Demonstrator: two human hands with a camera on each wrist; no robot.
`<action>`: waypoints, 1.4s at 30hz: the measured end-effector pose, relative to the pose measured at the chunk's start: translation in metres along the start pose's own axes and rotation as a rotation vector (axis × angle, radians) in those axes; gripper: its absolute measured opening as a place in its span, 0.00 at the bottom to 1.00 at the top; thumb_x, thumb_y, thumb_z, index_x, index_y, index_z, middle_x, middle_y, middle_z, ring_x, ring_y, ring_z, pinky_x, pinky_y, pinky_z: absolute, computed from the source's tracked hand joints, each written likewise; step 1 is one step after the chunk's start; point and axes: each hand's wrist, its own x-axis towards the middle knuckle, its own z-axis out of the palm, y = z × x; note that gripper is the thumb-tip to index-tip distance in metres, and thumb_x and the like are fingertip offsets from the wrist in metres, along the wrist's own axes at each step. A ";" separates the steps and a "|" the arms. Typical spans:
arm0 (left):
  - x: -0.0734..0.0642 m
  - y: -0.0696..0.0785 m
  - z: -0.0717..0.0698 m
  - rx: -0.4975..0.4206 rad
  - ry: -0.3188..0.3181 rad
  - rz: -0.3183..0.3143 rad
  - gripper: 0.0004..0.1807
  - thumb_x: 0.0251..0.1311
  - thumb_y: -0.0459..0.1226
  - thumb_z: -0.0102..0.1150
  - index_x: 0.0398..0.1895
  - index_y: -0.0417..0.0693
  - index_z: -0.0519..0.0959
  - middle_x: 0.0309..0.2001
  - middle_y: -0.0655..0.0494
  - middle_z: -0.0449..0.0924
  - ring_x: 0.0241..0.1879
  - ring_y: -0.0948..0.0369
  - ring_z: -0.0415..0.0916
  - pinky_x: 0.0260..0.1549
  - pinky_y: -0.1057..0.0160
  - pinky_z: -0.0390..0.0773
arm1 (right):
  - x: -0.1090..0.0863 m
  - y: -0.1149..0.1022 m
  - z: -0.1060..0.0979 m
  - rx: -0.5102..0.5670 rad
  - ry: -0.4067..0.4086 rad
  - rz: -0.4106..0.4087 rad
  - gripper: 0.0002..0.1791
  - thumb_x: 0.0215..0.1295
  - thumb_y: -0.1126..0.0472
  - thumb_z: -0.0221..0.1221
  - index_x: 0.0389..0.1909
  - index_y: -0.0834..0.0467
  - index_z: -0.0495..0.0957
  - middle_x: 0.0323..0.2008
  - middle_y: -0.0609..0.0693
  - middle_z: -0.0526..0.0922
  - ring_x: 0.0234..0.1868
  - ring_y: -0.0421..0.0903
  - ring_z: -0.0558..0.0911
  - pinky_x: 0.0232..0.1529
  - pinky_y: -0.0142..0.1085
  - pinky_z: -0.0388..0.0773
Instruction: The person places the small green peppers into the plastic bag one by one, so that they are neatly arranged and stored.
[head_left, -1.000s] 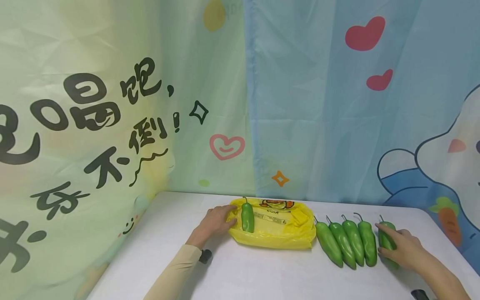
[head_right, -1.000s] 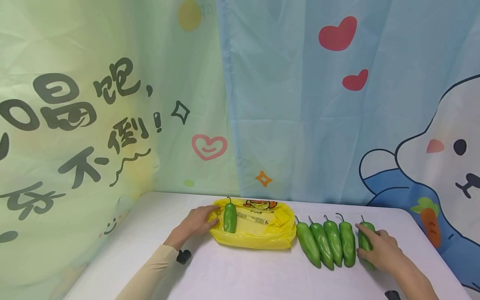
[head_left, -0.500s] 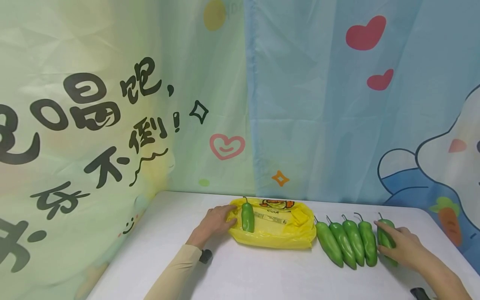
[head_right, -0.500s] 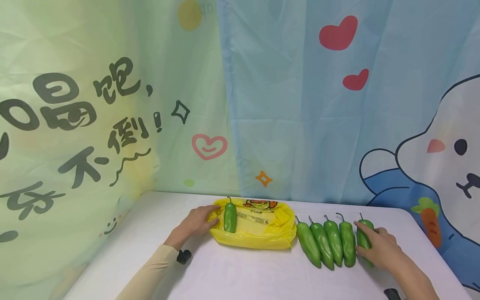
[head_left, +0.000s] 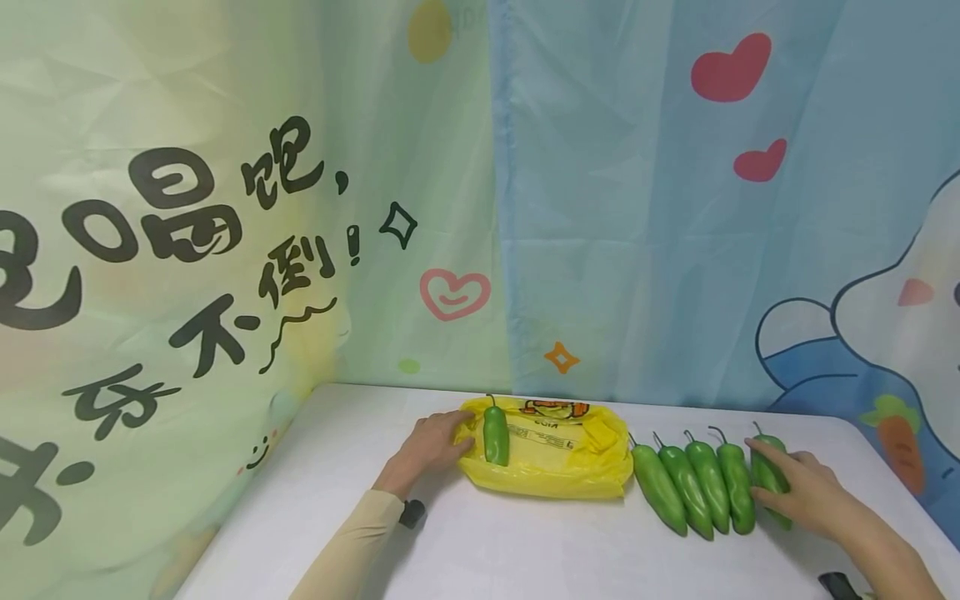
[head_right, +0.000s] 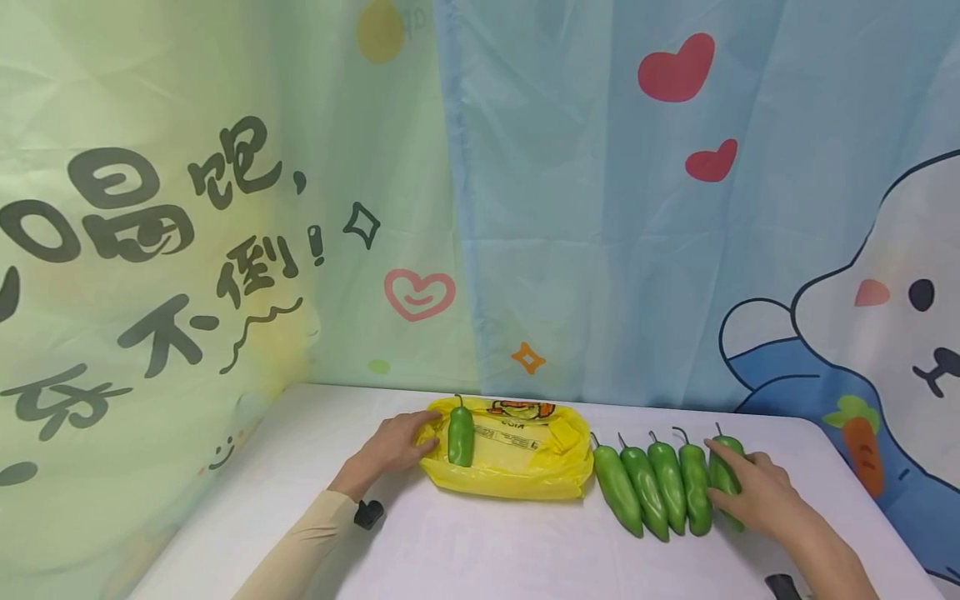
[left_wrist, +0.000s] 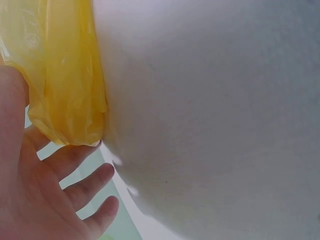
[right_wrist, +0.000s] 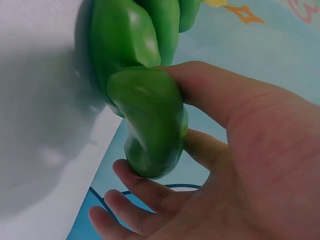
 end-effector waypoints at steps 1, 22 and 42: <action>0.000 0.000 0.000 -0.002 0.000 -0.002 0.28 0.70 0.51 0.53 0.70 0.53 0.71 0.68 0.50 0.74 0.68 0.46 0.70 0.68 0.40 0.66 | 0.000 -0.001 0.000 0.000 0.001 -0.002 0.43 0.61 0.50 0.67 0.68 0.69 0.59 0.47 0.85 0.68 0.44 0.75 0.76 0.41 0.69 0.78; -0.001 0.002 -0.002 -0.011 0.005 -0.002 0.28 0.70 0.50 0.52 0.70 0.53 0.71 0.69 0.49 0.74 0.69 0.45 0.69 0.68 0.38 0.66 | 0.003 -0.017 -0.002 0.015 0.011 -0.044 0.43 0.61 0.50 0.67 0.69 0.68 0.60 0.49 0.85 0.68 0.47 0.80 0.74 0.42 0.71 0.77; 0.000 0.002 -0.001 0.007 0.007 0.007 0.28 0.70 0.50 0.53 0.70 0.52 0.71 0.68 0.50 0.74 0.68 0.46 0.70 0.67 0.39 0.67 | 0.005 -0.041 -0.001 0.031 0.058 -0.100 0.41 0.60 0.52 0.69 0.68 0.67 0.62 0.47 0.81 0.72 0.45 0.75 0.77 0.39 0.67 0.79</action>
